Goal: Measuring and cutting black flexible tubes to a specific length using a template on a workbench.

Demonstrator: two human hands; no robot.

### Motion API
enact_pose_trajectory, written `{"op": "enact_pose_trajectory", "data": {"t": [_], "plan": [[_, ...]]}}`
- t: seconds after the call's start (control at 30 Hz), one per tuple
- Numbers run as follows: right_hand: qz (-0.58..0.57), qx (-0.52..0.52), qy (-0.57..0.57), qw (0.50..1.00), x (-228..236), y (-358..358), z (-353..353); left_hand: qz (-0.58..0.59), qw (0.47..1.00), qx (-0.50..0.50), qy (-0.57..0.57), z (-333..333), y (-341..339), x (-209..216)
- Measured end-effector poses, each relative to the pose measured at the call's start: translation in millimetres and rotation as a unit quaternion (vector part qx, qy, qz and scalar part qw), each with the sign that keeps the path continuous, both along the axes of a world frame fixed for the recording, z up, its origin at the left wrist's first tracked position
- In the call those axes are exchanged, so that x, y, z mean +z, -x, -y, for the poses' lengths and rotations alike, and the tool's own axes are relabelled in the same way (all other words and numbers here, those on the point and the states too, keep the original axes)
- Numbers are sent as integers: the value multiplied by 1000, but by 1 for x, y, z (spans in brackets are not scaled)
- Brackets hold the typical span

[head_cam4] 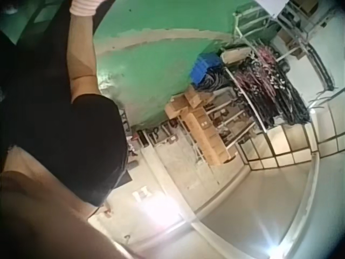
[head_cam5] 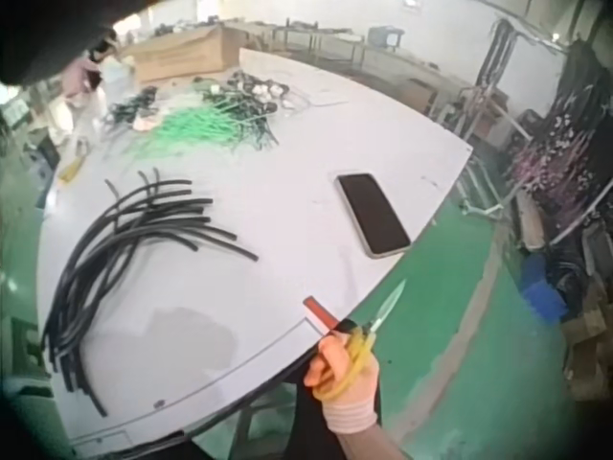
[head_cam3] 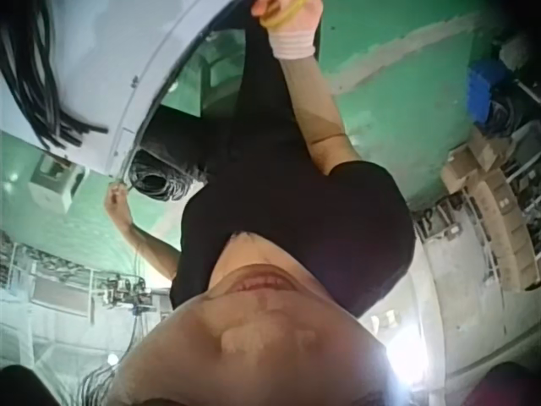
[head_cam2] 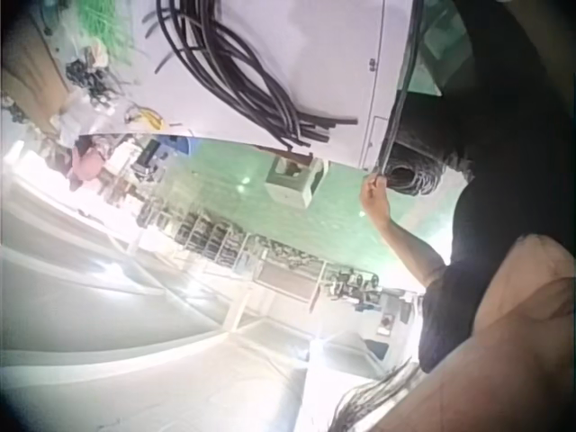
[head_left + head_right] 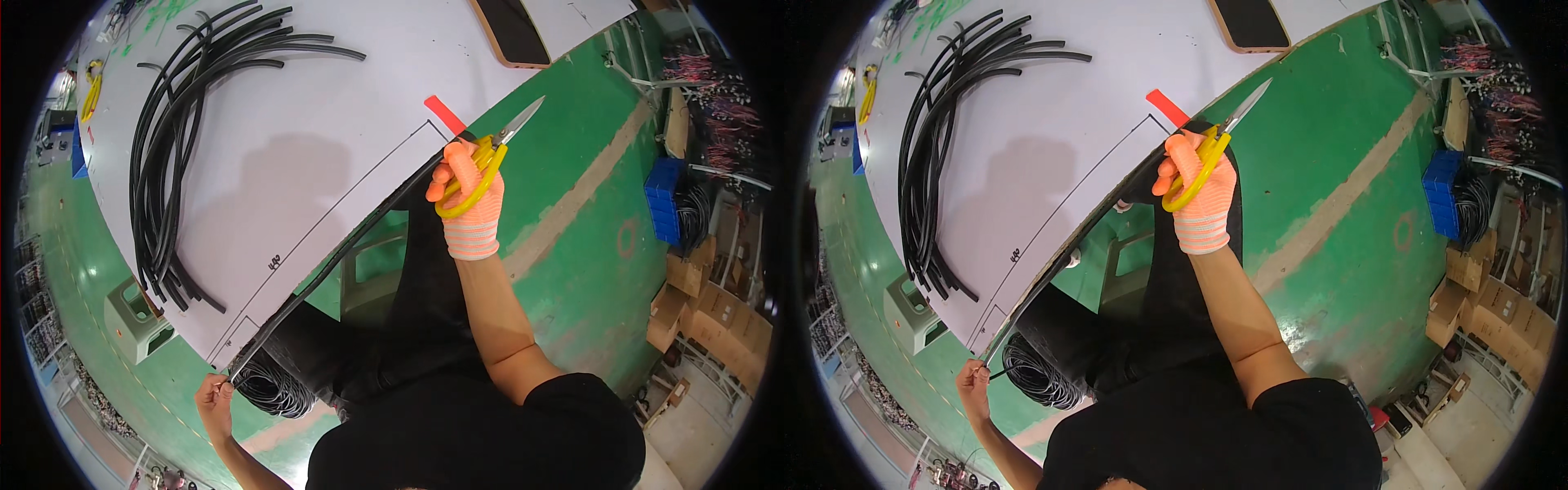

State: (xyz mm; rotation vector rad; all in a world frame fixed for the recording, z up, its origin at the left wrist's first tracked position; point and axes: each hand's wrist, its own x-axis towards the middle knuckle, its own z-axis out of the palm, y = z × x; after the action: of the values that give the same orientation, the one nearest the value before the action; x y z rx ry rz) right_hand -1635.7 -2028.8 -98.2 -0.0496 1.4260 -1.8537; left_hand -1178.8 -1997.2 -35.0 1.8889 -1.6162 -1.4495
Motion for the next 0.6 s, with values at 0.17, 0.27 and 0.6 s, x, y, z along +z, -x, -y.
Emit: {"op": "enact_pose_trajectory", "data": {"t": [0.17, 0.27, 0.6], "plan": [[-7, -2, -15, 1000, 2, 0, 1, -3, 1000, -7, 3, 1, 1, -2], [-6, -1, -15, 1000, 1, 0, 1, 0, 1000, -6, 4, 1, -1, -2], [-7, 3, -4, 1000, 1, 4, -2, -12, 1000, 0, -9, 3, 0, -1]]}}
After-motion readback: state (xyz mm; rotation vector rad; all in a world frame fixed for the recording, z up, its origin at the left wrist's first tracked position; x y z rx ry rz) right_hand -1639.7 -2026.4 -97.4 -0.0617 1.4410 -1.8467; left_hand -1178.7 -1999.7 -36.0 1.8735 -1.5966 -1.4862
